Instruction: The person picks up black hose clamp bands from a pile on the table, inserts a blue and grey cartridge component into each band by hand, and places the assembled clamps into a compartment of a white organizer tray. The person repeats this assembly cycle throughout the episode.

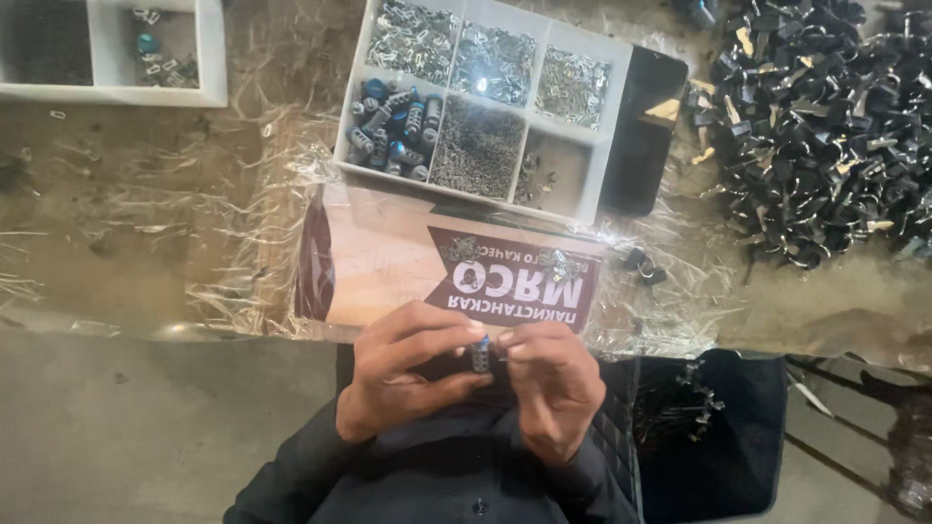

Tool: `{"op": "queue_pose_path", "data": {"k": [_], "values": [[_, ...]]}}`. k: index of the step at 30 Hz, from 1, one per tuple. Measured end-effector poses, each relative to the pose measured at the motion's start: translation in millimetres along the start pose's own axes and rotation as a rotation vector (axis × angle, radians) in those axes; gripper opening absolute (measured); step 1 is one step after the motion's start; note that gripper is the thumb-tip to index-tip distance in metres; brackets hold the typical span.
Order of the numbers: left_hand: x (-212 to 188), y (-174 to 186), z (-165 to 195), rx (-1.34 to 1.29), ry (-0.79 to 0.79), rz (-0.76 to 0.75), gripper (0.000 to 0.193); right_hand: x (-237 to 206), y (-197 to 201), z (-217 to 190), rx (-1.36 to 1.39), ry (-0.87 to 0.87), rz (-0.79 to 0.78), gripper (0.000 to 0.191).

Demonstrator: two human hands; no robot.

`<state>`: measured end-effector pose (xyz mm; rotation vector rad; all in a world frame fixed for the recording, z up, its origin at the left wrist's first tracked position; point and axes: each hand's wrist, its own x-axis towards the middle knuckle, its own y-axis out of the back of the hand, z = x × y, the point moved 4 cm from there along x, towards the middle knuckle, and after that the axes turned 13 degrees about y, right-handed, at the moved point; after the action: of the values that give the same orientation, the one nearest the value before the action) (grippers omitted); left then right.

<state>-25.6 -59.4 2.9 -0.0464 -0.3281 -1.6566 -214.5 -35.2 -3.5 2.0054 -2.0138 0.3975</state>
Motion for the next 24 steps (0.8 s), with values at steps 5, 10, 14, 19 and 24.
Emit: {"op": "queue_pose_path", "data": {"k": [5, 10, 14, 19, 24], "values": [[0, -1, 5, 0.058, -0.054, 0.013, 0.046, 9, -5, -5, -0.149, 0.071, -0.096, 0.012], [1, -3, 4, 0.096, -0.056, -0.019, 0.048, 12, -7, -8, -0.258, 0.157, -0.08, 0.012], [1, -5, 2, 0.118, -0.037, -0.012, 0.05, 9, 0, 3, -0.177, 0.043, -0.115, 0.012], [2, -11, 1, 0.103, -0.064, -0.015, 0.048, -1, 15, 28, 0.28, -0.403, -0.115, 0.016], [6, -19, 0, 0.059, -0.064, -0.055, 0.047, -1, 23, 28, 0.344, -0.468, -0.067, 0.019]]}}
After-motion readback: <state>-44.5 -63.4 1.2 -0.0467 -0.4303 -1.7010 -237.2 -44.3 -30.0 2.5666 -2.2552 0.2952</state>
